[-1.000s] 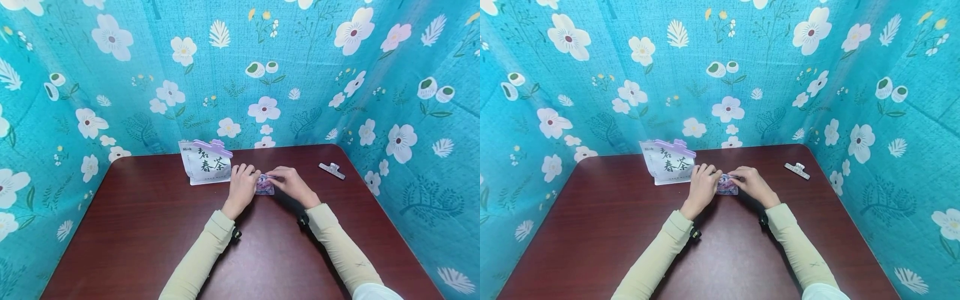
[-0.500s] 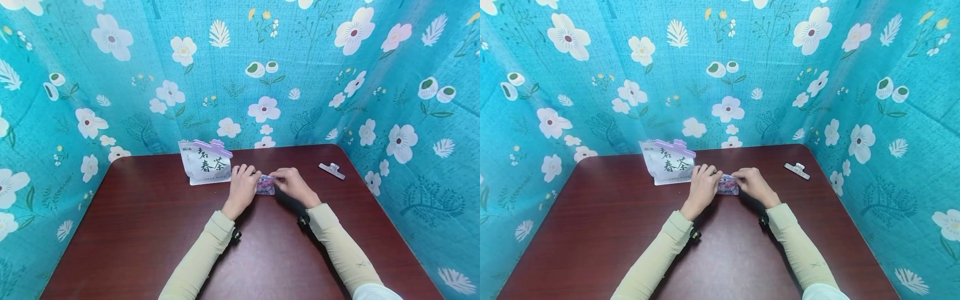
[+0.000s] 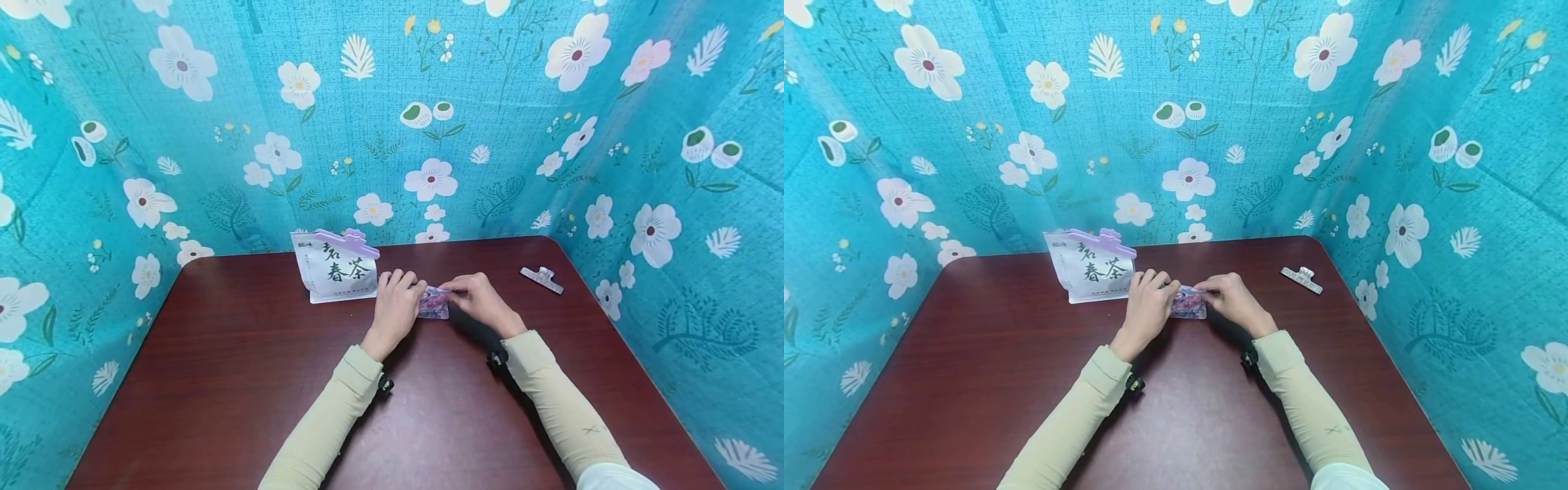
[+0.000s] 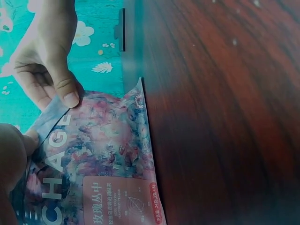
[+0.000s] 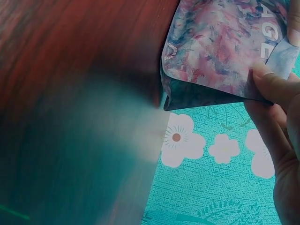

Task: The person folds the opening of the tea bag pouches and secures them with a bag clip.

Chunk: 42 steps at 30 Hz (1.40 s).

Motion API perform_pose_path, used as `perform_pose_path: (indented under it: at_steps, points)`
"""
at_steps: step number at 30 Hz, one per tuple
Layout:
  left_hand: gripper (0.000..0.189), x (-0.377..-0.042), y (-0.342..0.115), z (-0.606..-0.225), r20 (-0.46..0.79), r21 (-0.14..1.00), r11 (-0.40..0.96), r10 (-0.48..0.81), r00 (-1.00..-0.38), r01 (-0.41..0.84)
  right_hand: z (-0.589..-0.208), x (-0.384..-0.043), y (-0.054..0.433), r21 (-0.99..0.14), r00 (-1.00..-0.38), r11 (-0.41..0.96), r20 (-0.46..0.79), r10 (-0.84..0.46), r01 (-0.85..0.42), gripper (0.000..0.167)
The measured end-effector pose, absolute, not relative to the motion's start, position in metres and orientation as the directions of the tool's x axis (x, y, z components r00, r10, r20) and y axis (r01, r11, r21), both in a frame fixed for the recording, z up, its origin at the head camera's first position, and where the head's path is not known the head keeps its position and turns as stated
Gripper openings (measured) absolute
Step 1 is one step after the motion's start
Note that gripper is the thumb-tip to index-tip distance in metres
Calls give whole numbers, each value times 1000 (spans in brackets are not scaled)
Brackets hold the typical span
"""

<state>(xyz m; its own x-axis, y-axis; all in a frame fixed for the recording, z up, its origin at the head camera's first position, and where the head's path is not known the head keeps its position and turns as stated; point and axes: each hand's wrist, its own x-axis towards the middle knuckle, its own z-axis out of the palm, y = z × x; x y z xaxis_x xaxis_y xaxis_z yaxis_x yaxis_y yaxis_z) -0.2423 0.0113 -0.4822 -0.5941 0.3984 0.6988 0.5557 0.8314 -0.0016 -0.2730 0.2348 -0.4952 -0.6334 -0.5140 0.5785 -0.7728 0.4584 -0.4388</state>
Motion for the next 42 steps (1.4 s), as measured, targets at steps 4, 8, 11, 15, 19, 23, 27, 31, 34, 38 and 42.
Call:
perform_pose_path:
  at_steps: [4,8,11,15,19,23,27,31,34,38,42]
  points:
    - [19,-243,12,-482,706,-6,831,397,-586,556,-495,-274,236,-442,-634,457,576,-516,-772,29]
    - [20,-243,12,-482,698,0,833,396,-596,554,-495,-274,237,-437,-629,455,578,-520,-776,29]
    - [21,-243,13,-482,692,1,834,397,-603,551,-495,-273,237,-428,-621,452,587,-519,-783,30]
    - [19,-243,13,-482,698,1,836,393,-599,549,-494,-273,236,-431,-623,452,592,-512,-781,31]
    - [17,-243,13,-483,695,3,835,394,-601,550,-495,-274,236,-430,-627,459,589,-510,-777,29]
    - [16,-242,14,-483,680,8,841,392,-620,540,-493,-274,234,-428,-634,470,579,-514,-772,24]
    - [16,-240,14,-481,664,16,848,387,-640,529,-489,-271,232,-455,-666,487,539,-516,-746,20]
    - [14,-239,14,-480,666,13,847,390,-637,531,-488,-267,230,-465,-689,510,522,-503,-724,18]
    - [15,-240,14,-481,675,8,845,390,-626,535,-487,-266,226,-437,-666,507,559,-494,-743,19]
    - [13,-241,14,-483,688,10,841,387,-614,541,-484,-267,219,-390,-609,476,607,-511,-788,17]
    - [11,-241,14,-484,697,9,838,386,-604,546,-483,-270,214,-357,-572,457,627,-529,-814,17]
